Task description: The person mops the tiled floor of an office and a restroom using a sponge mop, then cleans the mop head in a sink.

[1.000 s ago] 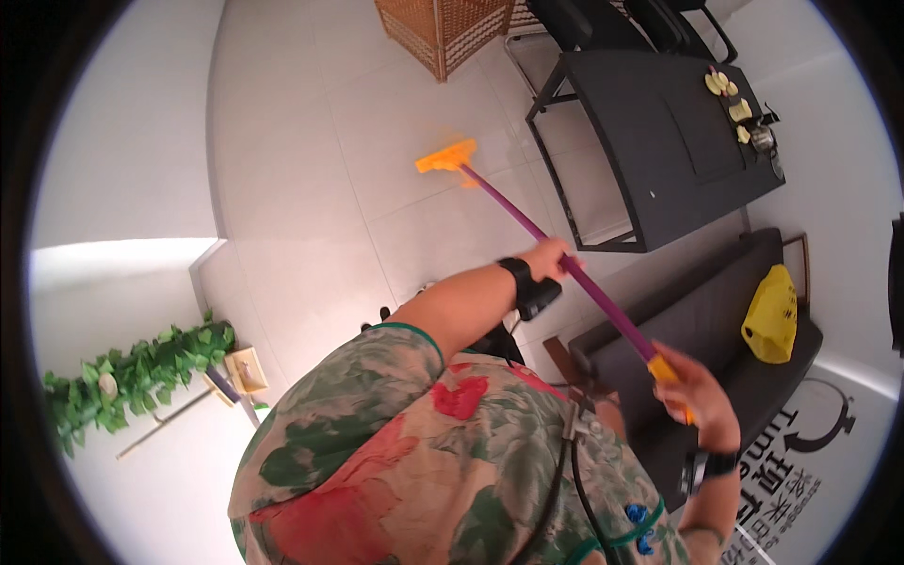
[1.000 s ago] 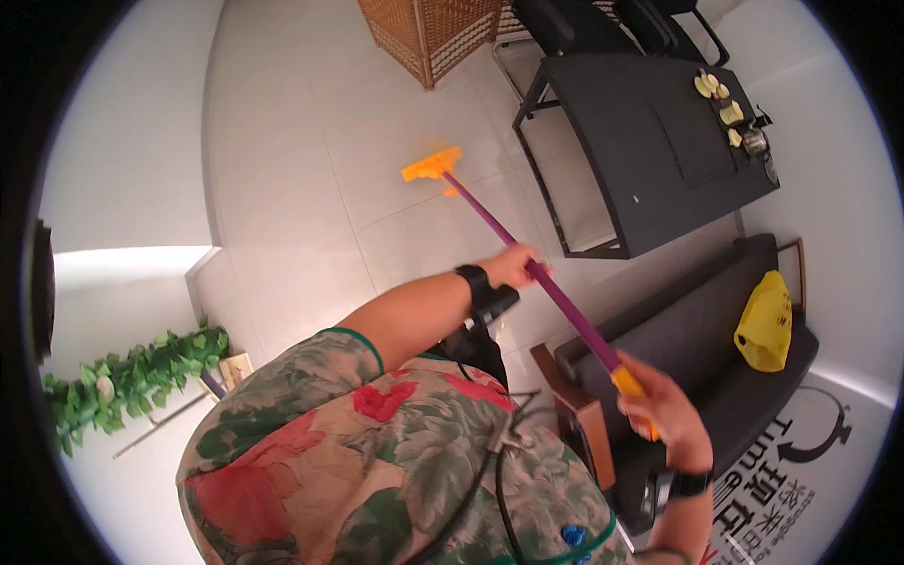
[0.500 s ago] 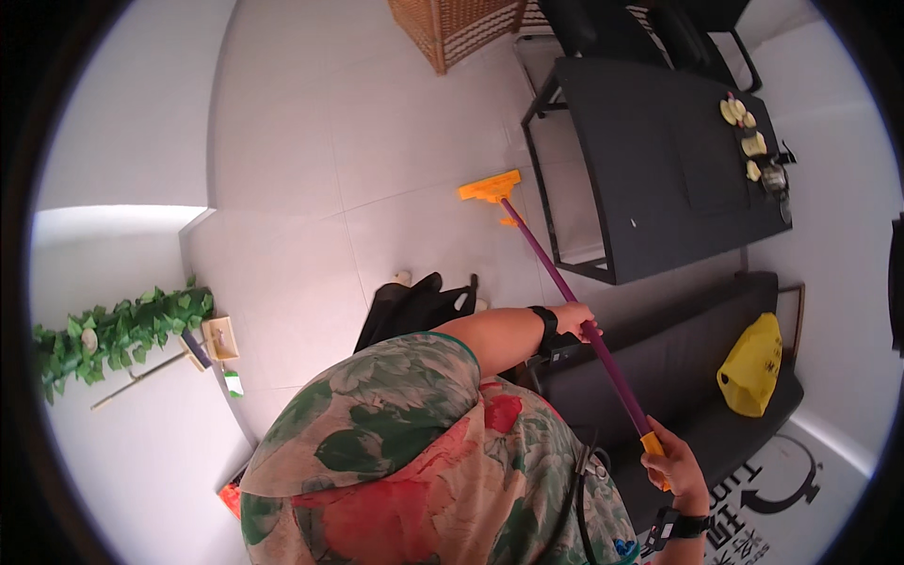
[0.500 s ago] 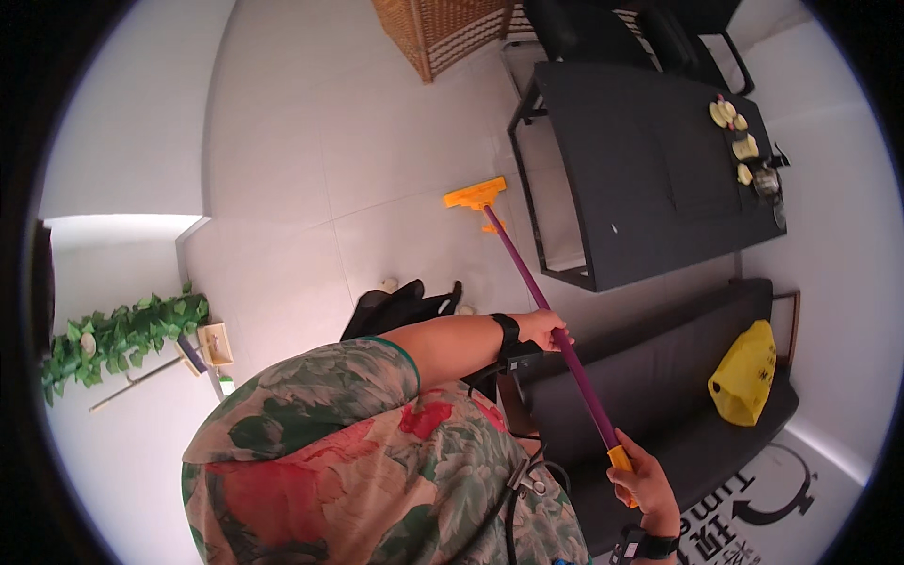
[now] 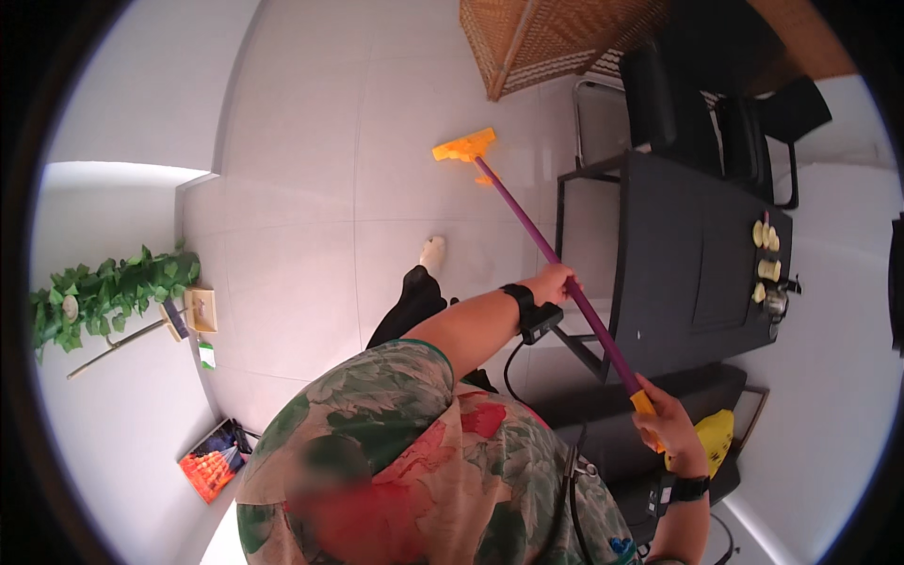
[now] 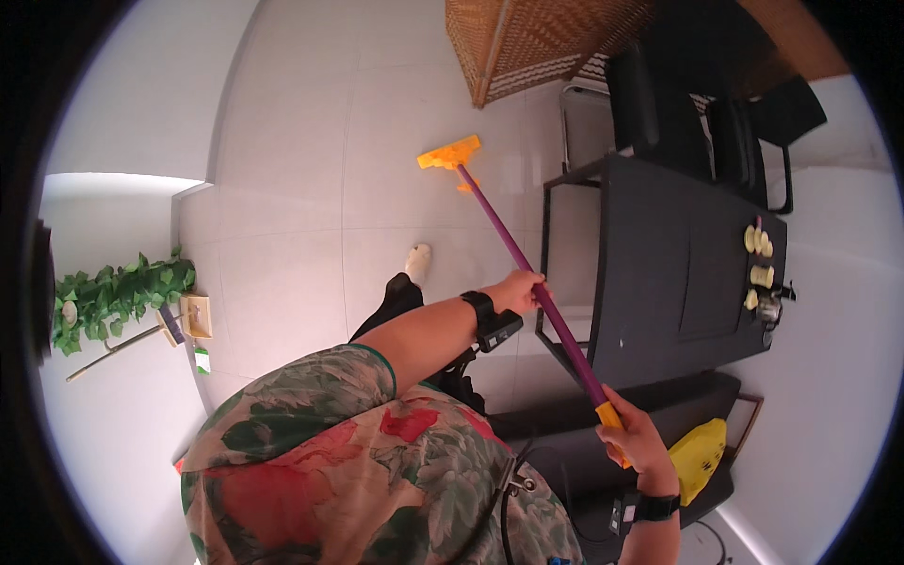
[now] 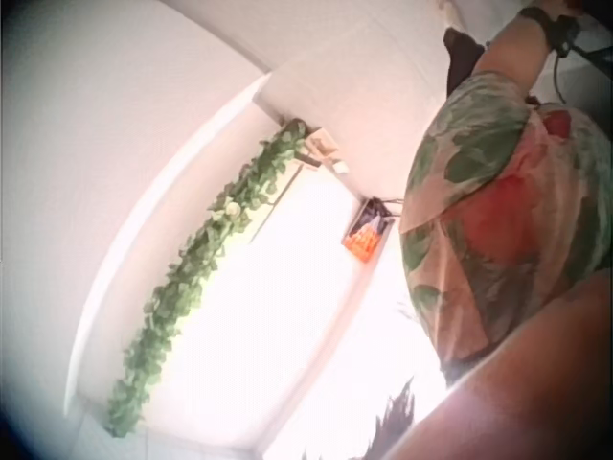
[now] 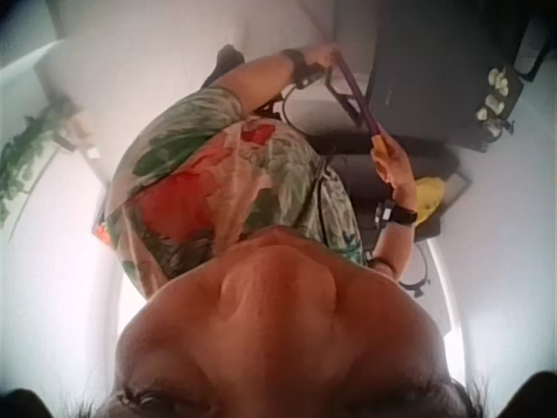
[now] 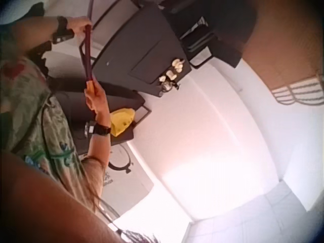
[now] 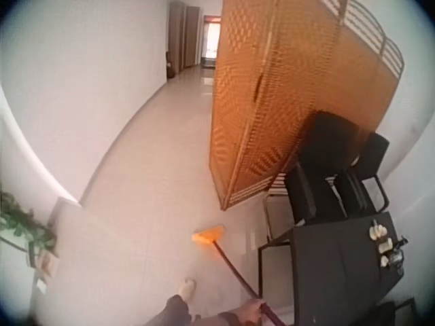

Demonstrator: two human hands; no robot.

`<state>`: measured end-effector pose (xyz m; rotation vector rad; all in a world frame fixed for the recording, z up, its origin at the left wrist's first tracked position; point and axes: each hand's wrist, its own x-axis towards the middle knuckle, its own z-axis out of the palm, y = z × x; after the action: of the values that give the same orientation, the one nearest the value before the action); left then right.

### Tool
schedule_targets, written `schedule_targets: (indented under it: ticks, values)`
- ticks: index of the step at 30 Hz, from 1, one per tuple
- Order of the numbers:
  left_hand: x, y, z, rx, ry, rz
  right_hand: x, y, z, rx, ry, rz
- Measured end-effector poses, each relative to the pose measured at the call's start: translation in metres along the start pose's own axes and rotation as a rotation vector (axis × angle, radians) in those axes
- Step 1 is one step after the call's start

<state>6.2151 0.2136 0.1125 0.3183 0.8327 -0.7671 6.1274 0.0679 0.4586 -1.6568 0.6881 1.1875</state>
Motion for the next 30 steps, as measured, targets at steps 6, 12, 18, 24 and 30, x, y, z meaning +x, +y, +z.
schedule_targets:
  ticks: [6,12,18,24,30]
  values:
    - [-0.004,0.180,-0.021,-0.058,0.179,0.135,0.081,-0.140,0.079,-0.070,-0.040,-0.017]
    - [-0.065,0.311,-0.028,0.194,0.308,0.248,0.161,-0.226,0.179,0.080,-0.194,-0.057]
    - [-0.174,0.414,-0.025,0.450,0.030,0.292,0.229,-0.339,0.272,0.196,-0.227,-0.093]
    - [-0.238,0.522,-0.077,0.250,-0.248,0.429,0.295,-0.442,0.382,0.349,-0.527,-0.149]
    - [-0.305,0.657,-0.088,0.062,-0.231,0.576,0.313,-0.571,0.490,0.412,-0.727,-0.061]
